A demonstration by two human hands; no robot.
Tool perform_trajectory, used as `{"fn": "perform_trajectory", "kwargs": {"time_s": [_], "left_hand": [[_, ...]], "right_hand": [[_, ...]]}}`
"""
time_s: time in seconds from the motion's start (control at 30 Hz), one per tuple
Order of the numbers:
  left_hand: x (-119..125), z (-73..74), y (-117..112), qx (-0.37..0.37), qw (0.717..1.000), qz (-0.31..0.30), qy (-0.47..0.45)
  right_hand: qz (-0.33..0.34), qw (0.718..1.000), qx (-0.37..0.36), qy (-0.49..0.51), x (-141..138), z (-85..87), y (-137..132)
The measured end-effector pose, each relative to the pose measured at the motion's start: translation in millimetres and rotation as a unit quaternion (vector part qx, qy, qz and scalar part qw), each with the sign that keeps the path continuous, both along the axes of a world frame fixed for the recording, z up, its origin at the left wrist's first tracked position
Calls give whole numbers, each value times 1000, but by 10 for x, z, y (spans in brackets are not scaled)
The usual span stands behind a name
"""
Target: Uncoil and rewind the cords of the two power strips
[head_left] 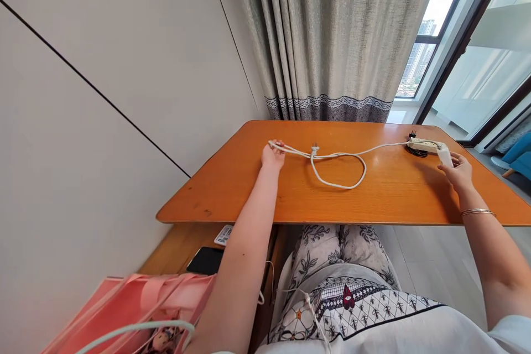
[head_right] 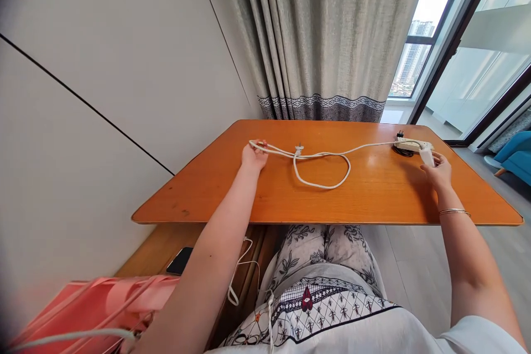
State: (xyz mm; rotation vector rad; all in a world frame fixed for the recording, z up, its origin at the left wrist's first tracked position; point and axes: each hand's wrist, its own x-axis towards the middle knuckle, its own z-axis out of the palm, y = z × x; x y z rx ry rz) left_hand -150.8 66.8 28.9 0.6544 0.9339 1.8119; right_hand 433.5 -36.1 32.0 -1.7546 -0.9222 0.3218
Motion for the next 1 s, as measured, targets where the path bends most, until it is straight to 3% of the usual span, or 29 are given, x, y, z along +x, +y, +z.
{"fn": "perform_trajectory", "kwargs": {"time_s": [0.17,0.23,0.3,0.37,0.43,0.47,0.5,0.57,0.6,0.63,0.67,0.7,0.77,0.9,1.0], "left_hand": [[-151,73,-74,-79,993,71,45],[-63,56,-131,-79,988,99,88],[99,28,-198,-67,982,107,138],[296,10,-295,-40,979,75,187],[485,16,-439,2,967,-9,254],[567,28,-526,51,926,-90,362],[638,42,-618,95,863,-164,468],[754,70,-791,128,709,-279,635],[800,79,-861,138,641,-306,691],[840,84,-915,147,594,-315,726],[873,85,-953,153,573,-315,741],[900,85,-975,161,575,-310,740],[930,89,-982,175,632,-298,694],[893,204,-901,147,805,-261,512],[753,397,-766,97,923,-162,337]], "right_hand": [[-20,986,-94,-138,0,108,-42],[-37,952,-165,-256,7,114,-40],[-55,899,-233,-366,32,93,-41],[-61,868,-264,-415,70,53,-55],[-62,859,-277,-427,112,6,-83],[-65,858,-280,-425,131,-18,-100],[-70,856,-285,-424,147,-40,-117],[-83,854,-293,-422,168,-77,-144],[-88,853,-295,-421,172,-94,-151],[-93,853,-295,-420,172,-111,-152],[-96,854,-294,-419,167,-128,-148],[-98,854,-293,-418,159,-147,-138],[-94,856,-281,-423,135,-193,-104],[-21,856,-181,-483,78,-296,0],[5,857,-156,-492,46,-347,70]]}}
